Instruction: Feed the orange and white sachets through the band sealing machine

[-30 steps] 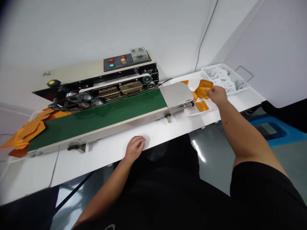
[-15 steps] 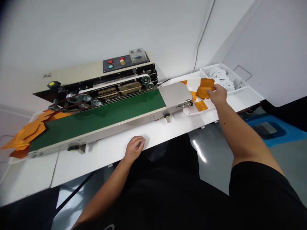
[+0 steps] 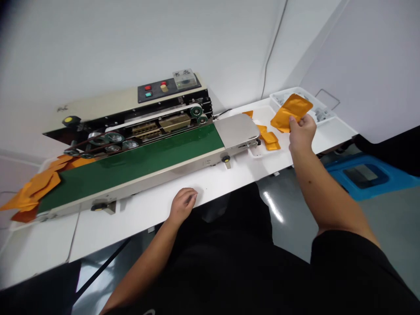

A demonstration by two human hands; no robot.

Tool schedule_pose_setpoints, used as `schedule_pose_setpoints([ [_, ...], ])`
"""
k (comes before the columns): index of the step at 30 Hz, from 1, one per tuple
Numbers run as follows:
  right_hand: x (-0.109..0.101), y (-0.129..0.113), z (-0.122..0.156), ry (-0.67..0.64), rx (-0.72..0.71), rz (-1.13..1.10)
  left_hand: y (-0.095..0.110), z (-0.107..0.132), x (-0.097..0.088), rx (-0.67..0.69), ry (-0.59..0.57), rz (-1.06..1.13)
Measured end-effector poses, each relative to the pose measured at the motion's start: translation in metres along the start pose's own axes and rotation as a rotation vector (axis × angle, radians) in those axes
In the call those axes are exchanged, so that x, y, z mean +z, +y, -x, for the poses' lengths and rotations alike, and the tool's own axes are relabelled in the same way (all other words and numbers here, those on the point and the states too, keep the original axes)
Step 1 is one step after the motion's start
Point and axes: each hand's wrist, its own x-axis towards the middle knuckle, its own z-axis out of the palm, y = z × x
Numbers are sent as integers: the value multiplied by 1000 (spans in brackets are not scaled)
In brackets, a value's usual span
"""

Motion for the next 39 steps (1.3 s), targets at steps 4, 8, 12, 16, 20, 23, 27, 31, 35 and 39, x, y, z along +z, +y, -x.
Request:
schedule_pose_setpoints([
  [4, -15, -37, 99, -177, 144, -328, 22, -1, 2, -136, 19, 205],
  [8, -16, -59, 218, -871, 520, -260, 62, 0, 17, -344, -94, 786],
  [12, 2, -55, 281, -1146, 666, -327, 94, 4, 32, -652, -164, 1129],
  [16, 15, -45, 295, -1144, 728, -392, 100, 7, 40, -888, -85, 1199],
  [20, 20, -41, 301, -1097, 745, -396, 94, 11, 43, -957, -6, 1243],
  [23, 25, -41, 308, -1036, 772, -425, 92, 14, 42, -949, 6, 1228],
  [27, 32, -42, 315, -975, 777, -455, 93, 20, 38, -967, -28, 1168],
  [31, 35, -47, 315, -864, 757, -406, 92, 22, 33, -973, 7, 1145],
  [35, 35, -55, 310, -725, 759, -375, 91, 23, 32, -927, 48, 1161],
  [39, 27, -67, 289, -702, 706, -386, 82, 22, 27, -847, 140, 1178],
])
